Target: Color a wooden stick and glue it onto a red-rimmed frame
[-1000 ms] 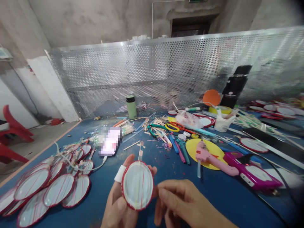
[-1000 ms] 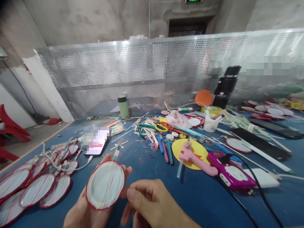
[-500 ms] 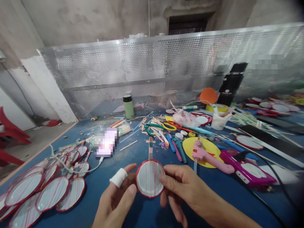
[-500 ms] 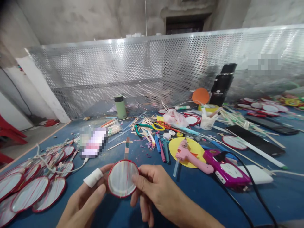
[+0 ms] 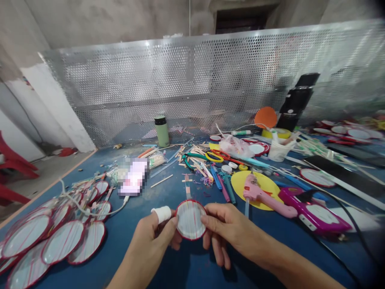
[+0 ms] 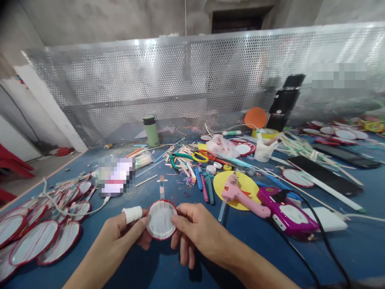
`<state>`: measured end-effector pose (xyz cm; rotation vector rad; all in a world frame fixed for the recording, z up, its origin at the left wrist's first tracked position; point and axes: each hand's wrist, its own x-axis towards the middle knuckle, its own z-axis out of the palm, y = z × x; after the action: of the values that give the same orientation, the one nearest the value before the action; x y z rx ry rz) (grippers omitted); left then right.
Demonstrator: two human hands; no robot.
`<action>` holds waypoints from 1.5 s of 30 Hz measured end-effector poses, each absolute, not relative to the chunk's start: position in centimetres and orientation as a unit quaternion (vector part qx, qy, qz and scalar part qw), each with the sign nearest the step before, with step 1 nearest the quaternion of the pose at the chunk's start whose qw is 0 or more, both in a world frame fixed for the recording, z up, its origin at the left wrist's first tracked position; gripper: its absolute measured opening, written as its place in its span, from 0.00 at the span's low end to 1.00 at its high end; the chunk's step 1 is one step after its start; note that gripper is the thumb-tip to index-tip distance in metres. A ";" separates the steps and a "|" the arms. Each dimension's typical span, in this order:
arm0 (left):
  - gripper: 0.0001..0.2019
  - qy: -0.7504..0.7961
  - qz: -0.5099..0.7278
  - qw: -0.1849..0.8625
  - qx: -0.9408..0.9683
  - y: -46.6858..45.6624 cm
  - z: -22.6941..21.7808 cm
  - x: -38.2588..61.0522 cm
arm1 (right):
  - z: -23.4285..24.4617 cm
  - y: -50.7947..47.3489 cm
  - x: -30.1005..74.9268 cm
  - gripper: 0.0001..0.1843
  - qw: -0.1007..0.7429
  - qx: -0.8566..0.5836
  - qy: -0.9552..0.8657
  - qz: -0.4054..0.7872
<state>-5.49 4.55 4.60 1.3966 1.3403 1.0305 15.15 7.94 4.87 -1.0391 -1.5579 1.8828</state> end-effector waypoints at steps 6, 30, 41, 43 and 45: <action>0.16 0.535 0.408 0.482 0.561 4.6 4.4 -5.5 | 4.5 8.0 15.2 0.29 0.244 -0.381 -0.573 0.683; 0.16 0.545 0.388 0.477 0.571 4.8 4.0 -5.7 | 4.3 7.2 16.3 0.28 0.261 -0.383 -0.613 0.640; 0.18 0.581 0.352 0.406 0.612 4.7 4.0 -6.0 | 4.1 7.3 15.9 0.30 0.258 -0.361 -0.612 0.655; 0.19 0.596 0.329 0.366 0.634 4.6 4.3 -6.4 | 4.1 7.2 15.8 0.30 0.251 -0.349 -0.611 0.665; 0.19 0.606 0.310 0.338 0.650 4.6 4.6 -6.8 | 4.0 7.0 15.7 0.31 0.245 -0.343 -0.611 0.670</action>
<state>-6.80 4.57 4.61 1.6922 1.5789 0.8080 15.68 7.00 3.95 -0.9371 -1.6673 1.8282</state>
